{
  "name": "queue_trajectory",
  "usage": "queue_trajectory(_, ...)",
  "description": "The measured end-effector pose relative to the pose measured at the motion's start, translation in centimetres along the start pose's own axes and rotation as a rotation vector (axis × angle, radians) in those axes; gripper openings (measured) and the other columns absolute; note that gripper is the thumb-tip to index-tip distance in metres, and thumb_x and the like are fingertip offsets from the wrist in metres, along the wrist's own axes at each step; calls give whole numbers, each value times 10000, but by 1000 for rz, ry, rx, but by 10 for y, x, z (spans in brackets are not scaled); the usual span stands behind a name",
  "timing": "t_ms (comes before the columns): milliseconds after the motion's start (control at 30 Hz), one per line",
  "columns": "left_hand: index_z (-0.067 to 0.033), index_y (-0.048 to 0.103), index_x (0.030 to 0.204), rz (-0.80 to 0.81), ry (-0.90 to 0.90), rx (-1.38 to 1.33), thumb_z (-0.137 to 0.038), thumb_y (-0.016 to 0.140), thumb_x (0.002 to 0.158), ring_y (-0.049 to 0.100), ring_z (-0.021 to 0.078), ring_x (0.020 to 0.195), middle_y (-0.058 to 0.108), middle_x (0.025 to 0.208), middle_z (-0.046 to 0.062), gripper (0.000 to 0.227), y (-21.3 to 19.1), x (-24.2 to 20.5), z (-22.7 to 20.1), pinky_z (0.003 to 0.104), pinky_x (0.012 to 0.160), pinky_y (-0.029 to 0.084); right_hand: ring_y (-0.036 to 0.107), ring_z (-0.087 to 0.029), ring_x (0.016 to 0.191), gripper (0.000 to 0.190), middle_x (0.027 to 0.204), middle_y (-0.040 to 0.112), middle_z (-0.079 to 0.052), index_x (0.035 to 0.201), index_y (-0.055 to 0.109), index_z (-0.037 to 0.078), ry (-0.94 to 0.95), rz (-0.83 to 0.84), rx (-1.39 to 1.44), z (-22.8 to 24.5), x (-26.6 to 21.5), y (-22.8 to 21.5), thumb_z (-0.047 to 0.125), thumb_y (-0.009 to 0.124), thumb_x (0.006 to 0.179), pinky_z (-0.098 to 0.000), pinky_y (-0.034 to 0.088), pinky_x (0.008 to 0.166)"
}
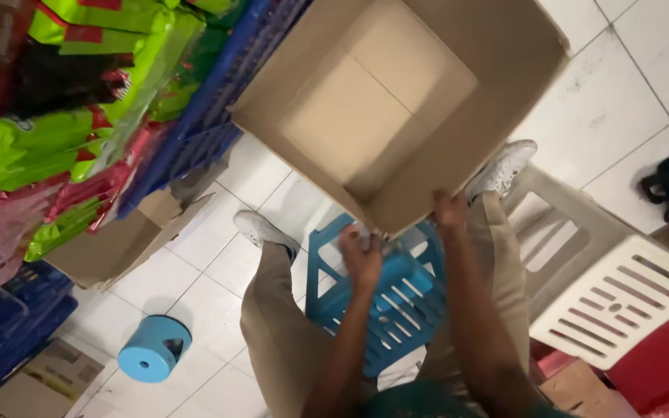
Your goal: The person assembles a cardboard box and then repeatedly picks small colorful packets from stacked crates, placing them into the box. The person arranges the packets in rows and continues filling the box until it is nearly full.
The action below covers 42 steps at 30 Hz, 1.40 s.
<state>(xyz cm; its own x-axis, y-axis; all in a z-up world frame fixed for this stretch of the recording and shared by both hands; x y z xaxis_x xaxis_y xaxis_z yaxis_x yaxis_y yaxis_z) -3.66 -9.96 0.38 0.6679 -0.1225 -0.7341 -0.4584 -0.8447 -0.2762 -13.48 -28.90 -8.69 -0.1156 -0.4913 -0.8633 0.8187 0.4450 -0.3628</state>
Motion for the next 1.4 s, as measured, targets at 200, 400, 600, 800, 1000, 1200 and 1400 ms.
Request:
queue_trajectory(200,-91,-2,1616,225,-244,-118,-269,715,973,439,574,1351,181,1567,369,979,-15,66,-12,658,1021,537,687,-454,1016,554,1206,571,-301,1518,319,-30,-148,75,273,-13,-24,36,167,521,1041,-681,583,830)
queue_trajectory(400,-75,321,1554,158,-41,425,-390,655,944,650,465,1205,632,1323,280,763,-6,129,-35,577,934,599,721,-420,926,533,1172,633,-288,1508,451,57,-338,129,-102,47,29,42,206,558,1008,-562,639,722)
queue_trajectory(600,-56,326,1453,135,37,572,-302,668,901,681,496,1127,677,1201,306,695,2,157,-28,631,946,566,741,-410,809,573,1077,682,-285,1517,481,62,-308,116,-291,51,34,73,155,501,952,-520,608,611)
queue_trajectory(800,-39,363,1371,238,36,497,-309,640,915,638,518,1194,657,1234,336,598,-2,162,-18,615,995,551,740,-368,754,456,1029,626,-317,1365,452,-75,-215,-53,-301,54,34,68,116,581,972,-505,667,619)
queue_trajectory(1000,2,628,1207,174,270,715,-288,608,947,674,511,1129,686,1129,319,390,-19,145,7,592,890,598,538,-615,1162,989,1449,302,-460,1567,30,-87,-290,131,-25,63,-18,58,313,698,956,-731,553,820)
queue_trajectory(1200,47,709,905,31,566,444,-338,564,970,677,591,931,697,893,325,417,-55,102,-32,692,804,554,314,-624,1427,780,1573,257,-459,1629,260,-27,-684,336,-201,39,-70,34,264,644,1016,-728,369,1085)
queue_trajectory(1400,-131,507,915,-353,918,220,-271,546,989,655,415,835,649,832,131,163,-130,38,-199,535,742,456,671,-296,1061,582,1359,655,-212,1471,587,140,-667,506,30,16,-81,17,161,699,899,-412,532,842)
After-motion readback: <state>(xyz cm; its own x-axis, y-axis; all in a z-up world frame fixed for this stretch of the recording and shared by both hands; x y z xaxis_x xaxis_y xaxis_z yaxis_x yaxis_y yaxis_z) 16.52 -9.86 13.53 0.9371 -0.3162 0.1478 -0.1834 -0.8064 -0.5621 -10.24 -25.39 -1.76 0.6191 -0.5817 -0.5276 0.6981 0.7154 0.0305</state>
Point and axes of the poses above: each hand's wrist, its own x-axis towards the middle knuckle, its own y-axis out of the palm, z = x × y, the point moved 3 cm from there along x, towards the middle knuckle
